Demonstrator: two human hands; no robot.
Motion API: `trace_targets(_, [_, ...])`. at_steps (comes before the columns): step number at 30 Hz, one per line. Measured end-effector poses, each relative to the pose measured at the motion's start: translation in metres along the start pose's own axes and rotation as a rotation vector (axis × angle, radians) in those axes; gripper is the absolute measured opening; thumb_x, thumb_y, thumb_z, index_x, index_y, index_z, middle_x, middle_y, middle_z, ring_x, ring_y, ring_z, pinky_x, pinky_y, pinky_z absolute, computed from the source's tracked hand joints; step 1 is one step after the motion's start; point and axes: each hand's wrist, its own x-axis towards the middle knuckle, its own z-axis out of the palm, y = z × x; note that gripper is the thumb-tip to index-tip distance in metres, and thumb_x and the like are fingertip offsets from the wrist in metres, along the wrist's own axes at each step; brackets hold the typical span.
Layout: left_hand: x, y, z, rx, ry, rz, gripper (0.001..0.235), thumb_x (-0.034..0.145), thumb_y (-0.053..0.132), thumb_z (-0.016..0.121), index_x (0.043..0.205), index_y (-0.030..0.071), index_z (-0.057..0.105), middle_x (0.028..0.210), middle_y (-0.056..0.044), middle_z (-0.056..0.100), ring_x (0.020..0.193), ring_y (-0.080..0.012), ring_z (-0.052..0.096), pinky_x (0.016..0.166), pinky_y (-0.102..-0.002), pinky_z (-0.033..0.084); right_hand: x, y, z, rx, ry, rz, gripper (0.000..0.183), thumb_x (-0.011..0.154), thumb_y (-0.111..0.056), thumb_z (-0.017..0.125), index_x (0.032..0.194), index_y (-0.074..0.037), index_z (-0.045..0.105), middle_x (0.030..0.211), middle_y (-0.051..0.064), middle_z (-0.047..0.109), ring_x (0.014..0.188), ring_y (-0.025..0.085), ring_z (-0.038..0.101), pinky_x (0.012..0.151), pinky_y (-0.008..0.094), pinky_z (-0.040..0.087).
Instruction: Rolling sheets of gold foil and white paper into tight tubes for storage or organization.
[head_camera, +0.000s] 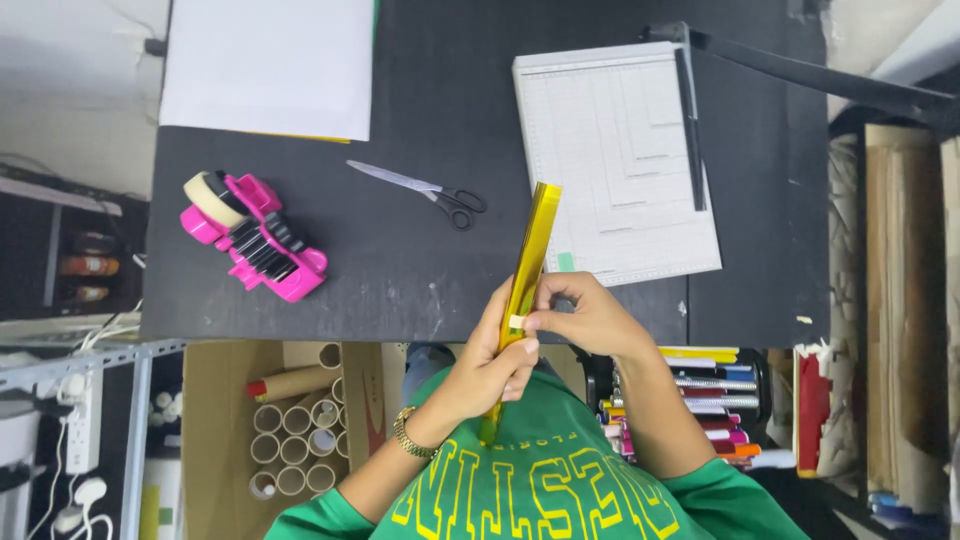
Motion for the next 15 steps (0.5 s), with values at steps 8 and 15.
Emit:
trace_targets(8, [0.003, -0.013, 0.007, -0.512, -0.855, -0.589, 0.068, 0.089, 0.08, 0.03, 0.07, 0.015, 0.035, 0.053, 0.004, 0.027, 0.037, -0.0042, 0.023, 0.032, -0.019, 0.021, -0.007, 0.028, 0.033, 0.207, 0.149, -0.333, 0.067, 0.078, -0.068, 0.074, 0.101, -0.006, 0.06, 0.089, 0.005, 0.055, 0.08, 0.014, 0.053, 0.077, 0.027, 0.043])
trace_targets(15, [0.012, -0.035, -0.019, -0.429, -0.444, -0.655, 0.052, 0.102, 0.057, 0.039, 0.092, 0.007, 0.049, 0.058, 0.0, 0.031, 0.036, -0.0097, 0.028, 0.031, -0.025, 0.028, -0.059, 0.071, 0.087, 0.433, 0.76, -0.237, 0.069, 0.087, -0.078, 0.06, 0.096, -0.009, 0.062, 0.086, 0.001, 0.061, 0.082, 0.013, 0.057, 0.076, 0.027, 0.044])
